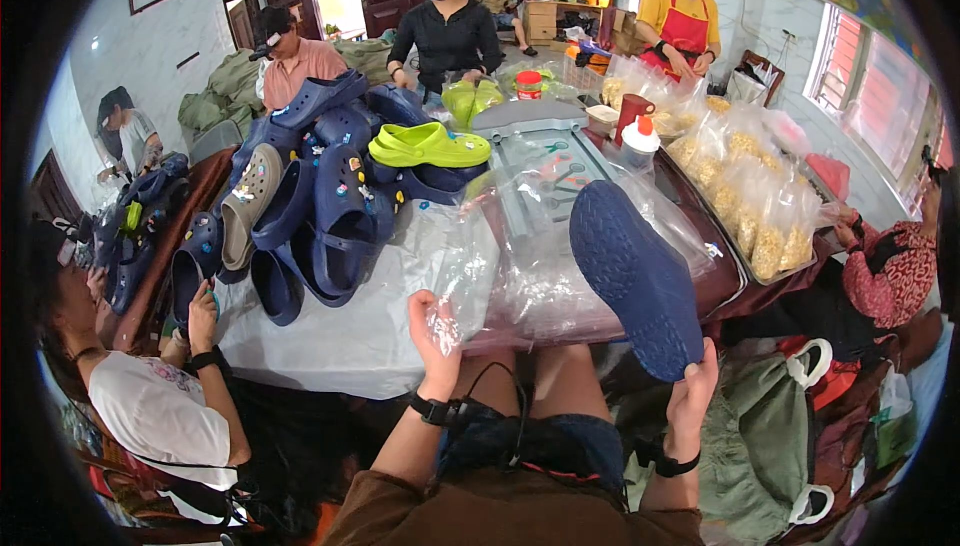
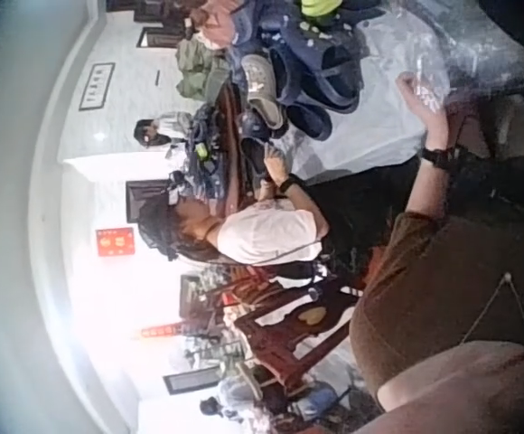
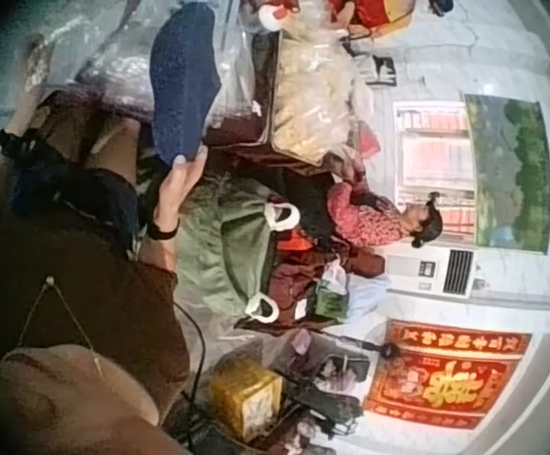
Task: Packaging finished shoes into plastic bags and placing them in a large sack.
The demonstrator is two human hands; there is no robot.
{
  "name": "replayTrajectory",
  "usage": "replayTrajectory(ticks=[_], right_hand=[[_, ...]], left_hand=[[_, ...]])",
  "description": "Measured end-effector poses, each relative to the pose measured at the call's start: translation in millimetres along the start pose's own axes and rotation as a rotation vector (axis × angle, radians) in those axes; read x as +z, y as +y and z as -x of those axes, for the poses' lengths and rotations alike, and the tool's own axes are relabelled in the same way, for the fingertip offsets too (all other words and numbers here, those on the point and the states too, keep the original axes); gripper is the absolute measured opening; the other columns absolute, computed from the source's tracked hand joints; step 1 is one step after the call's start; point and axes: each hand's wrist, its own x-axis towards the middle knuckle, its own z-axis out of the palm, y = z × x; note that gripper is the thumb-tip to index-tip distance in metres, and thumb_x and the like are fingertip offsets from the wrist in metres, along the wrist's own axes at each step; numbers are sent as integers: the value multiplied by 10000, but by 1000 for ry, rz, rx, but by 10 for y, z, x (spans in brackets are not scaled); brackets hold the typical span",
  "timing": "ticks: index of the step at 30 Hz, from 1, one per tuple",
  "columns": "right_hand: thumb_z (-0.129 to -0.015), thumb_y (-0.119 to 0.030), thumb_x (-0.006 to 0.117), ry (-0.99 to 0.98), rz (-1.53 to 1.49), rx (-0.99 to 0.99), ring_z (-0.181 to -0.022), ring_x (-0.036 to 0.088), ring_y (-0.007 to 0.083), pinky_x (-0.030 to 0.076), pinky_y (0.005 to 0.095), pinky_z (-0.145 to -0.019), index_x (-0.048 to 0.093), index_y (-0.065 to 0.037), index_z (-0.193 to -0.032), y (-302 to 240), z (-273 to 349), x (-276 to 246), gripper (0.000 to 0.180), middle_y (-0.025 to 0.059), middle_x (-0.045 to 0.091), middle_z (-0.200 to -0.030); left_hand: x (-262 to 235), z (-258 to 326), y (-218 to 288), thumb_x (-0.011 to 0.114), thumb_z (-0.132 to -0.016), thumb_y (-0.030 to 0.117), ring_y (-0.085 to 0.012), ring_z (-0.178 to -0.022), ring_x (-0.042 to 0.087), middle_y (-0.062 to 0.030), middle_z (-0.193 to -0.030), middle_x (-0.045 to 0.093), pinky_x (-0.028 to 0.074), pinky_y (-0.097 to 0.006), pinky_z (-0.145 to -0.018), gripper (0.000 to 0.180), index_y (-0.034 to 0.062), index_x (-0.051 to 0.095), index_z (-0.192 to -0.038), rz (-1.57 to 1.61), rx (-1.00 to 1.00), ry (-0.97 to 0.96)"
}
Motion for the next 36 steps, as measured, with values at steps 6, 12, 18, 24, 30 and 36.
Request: replayTrajectory(ticks=[6, 12, 18, 24, 30, 36], right_hand=[[-851, -459, 714, -87, -76, 7, -949, 467, 120, 368, 288, -901, 485, -61, -1018, 42, 103, 302, 489, 8, 495, -991], [-780, -508, 773, -217, -168, 32, -958, 505, 147, 403, 284, -884, 462, -84, -1032, -101, 272, 508, 584, 26, 519, -1004], [-746, -490, 759, -389, -185, 108, -750, 425, 123, 322, 275, -654, 459, -79, -840, -267, 346, 338, 517, 18, 454, -850], [-761, -468, 733, -560, 211, 54, -754, 475, 171, 366, 293, -679, 528, -15, -849, -135, 232, 54, 505, 63, 516, -841], [-782, -344, 736, -538, 380, -34, -740, 494, 199, 401, 319, -681, 538, -1, -908, -85, 182, 202, 416, 88, 525, -847], [-785, -414, 729, -540, 408, -52, -754, 487, 198, 391, 321, -683, 521, -5, -885, -94, 242, 259, 470, 88, 521, -847]], left_hand=[[-272, -94, 175, 628, -880, 1, -389, -847, 570, -152, -923, 574, 481, -419, -749, 143, 14, 566, -1009, -437, 280, 54], [-308, -149, 599, 619, -892, 41, -368, -878, 619, -147, -956, 603, 511, -422, -717, 207, 34, 610, -1099, -590, 291, -147], [-258, -242, 471, 699, -859, 94, -330, -826, 622, -128, -898, 594, 507, -386, -743, 300, 133, 662, -1154, -479, 165, -275], [-279, -397, 271, 755, -818, 121, -263, -806, 606, -109, -876, 589, 497, -369, -710, 342, 121, 700, -1156, -310, 49, -405], [-260, -407, 319, 754, -823, 134, -274, -804, 598, -111, -873, 579, 494, -373, -714, 400, 117, 665, -1213, -307, 40, -462], [-122, -345, 576, 763, -829, 143, -269, -803, 587, -110, -866, 583, 483, -372, -730, 530, 108, 577, -1323, -418, 106, -349]])
